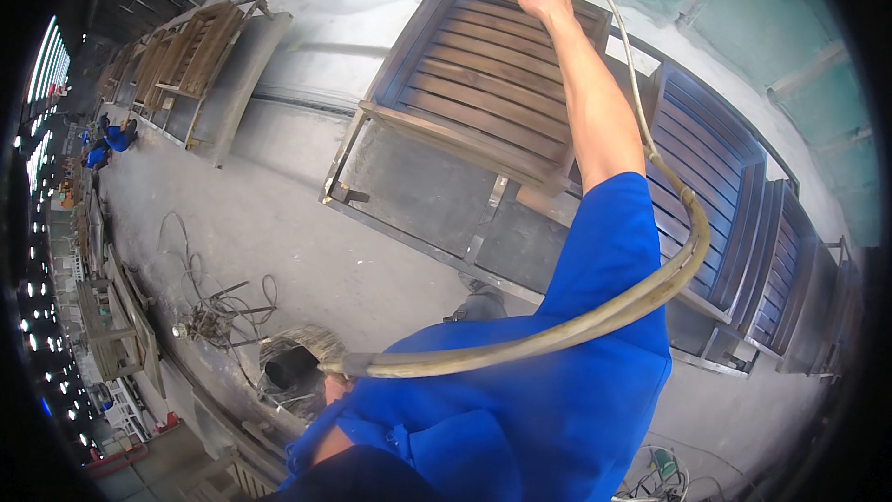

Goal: The person uses a spray gun connected to a hose to apply a coating to multiple wooden slatted benches arranged on a metal rack. They move along the rack, spraying each bench systematically from different angles.

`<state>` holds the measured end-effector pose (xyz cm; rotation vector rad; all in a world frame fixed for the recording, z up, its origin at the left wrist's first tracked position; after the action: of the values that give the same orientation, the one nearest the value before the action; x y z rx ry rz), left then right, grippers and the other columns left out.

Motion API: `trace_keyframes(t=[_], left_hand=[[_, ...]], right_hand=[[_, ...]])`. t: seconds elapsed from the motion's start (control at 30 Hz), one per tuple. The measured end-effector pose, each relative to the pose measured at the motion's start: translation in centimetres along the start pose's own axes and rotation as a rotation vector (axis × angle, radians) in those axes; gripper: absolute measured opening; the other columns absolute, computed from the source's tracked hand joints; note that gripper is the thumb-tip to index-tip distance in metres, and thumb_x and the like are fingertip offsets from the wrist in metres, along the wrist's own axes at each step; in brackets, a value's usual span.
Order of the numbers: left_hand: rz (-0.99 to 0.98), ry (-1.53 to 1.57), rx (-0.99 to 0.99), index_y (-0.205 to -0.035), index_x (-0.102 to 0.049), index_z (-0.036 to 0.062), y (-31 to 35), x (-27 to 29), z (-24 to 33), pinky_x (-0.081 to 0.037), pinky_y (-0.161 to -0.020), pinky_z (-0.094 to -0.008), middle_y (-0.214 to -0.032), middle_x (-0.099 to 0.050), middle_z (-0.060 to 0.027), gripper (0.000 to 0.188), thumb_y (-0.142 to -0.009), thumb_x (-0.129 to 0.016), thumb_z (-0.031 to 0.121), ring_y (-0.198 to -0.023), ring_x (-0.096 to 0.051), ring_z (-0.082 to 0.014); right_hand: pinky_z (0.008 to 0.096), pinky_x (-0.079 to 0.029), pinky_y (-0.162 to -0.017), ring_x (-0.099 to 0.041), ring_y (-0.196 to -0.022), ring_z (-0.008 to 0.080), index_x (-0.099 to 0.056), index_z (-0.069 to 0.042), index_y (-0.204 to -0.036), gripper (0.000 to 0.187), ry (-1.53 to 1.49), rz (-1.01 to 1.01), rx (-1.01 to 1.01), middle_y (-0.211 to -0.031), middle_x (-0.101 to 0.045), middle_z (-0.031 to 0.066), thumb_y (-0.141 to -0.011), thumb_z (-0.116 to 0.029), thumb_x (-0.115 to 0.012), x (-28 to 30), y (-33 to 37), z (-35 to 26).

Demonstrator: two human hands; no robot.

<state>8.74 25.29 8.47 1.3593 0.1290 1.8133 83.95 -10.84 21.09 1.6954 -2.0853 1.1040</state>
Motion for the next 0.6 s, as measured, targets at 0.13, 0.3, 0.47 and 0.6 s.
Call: trace_keyframes(t=[0.13, 0.3, 0.47, 0.6], left_hand=[[-0.053, 0.171, 0.027, -0.110, -0.069, -0.0015, -2.2, -1.2, -1.7, -0.053, -0.078, -0.0480, -0.098, -0.072, -0.0227, 0.034, -0.087, -0.075, 0.023, -0.092, -0.071, -0.0398], [-0.026, 0.015, -0.061, -0.111, -0.069, -0.0016, -2.8, -1.0, -1.9, -0.053, -0.079, -0.0470, -0.103, -0.071, -0.0205, 0.033, -0.089, -0.073, 0.022, -0.095, -0.068, -0.0407], [0.039, 0.203, -0.136, -0.100, -0.075, -0.0026, -3.8, -0.7, -1.7, -0.054, -0.073, -0.0451, -0.087, -0.075, -0.0204, 0.022, -0.090, -0.071, 0.017, -0.082, -0.072, -0.0394], [-0.044, 0.314, -0.076, -0.099, -0.074, -0.0016, -4.8, -1.4, -2.7, -0.052, -0.068, -0.0375, -0.080, -0.070, -0.0109, 0.017, -0.090, -0.071, 0.012, -0.073, -0.066, -0.0226]], right_hand=[[0.0337, -0.058, -0.059, -0.068, -0.064, 0.0157, -0.059, -0.024, -0.148, 0.055, 0.016, 0.053, -0.009, -0.084, -0.072, 0.0064, -0.093, -0.024, -0.066, 1.1, 2.6, 1.0], [0.0303, -0.052, -0.046, -0.067, -0.063, 0.0132, -0.058, -0.021, -0.148, 0.053, -0.326, 0.112, -0.460, -0.086, -0.071, 0.0057, -0.096, -0.018, -0.067, 5.4, 7.8, 4.2], [0.0340, -0.053, -0.045, -0.069, -0.061, 0.0189, -0.056, -0.021, -0.149, 0.057, -0.169, 0.296, -0.622, -0.089, -0.073, 0.0126, -0.094, -0.018, -0.068, 10.6, 13.4, 6.7], [0.0425, -0.058, -0.084, -0.073, -0.099, 0.0354, -0.055, -0.021, -0.150, 0.060, 0.028, 0.322, -0.572, -0.111, -0.075, 0.0219, -0.090, -0.018, -0.066, 9.5, 12.2, 8.5]])
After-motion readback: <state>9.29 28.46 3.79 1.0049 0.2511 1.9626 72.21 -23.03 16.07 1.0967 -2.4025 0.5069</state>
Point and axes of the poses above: each hand's wrist, its own y-axis away from the middle knuckle, its own x-axis out of the back of the hand, z = x × y, the point moved 4 cm from there along -y, towards the middle knuckle
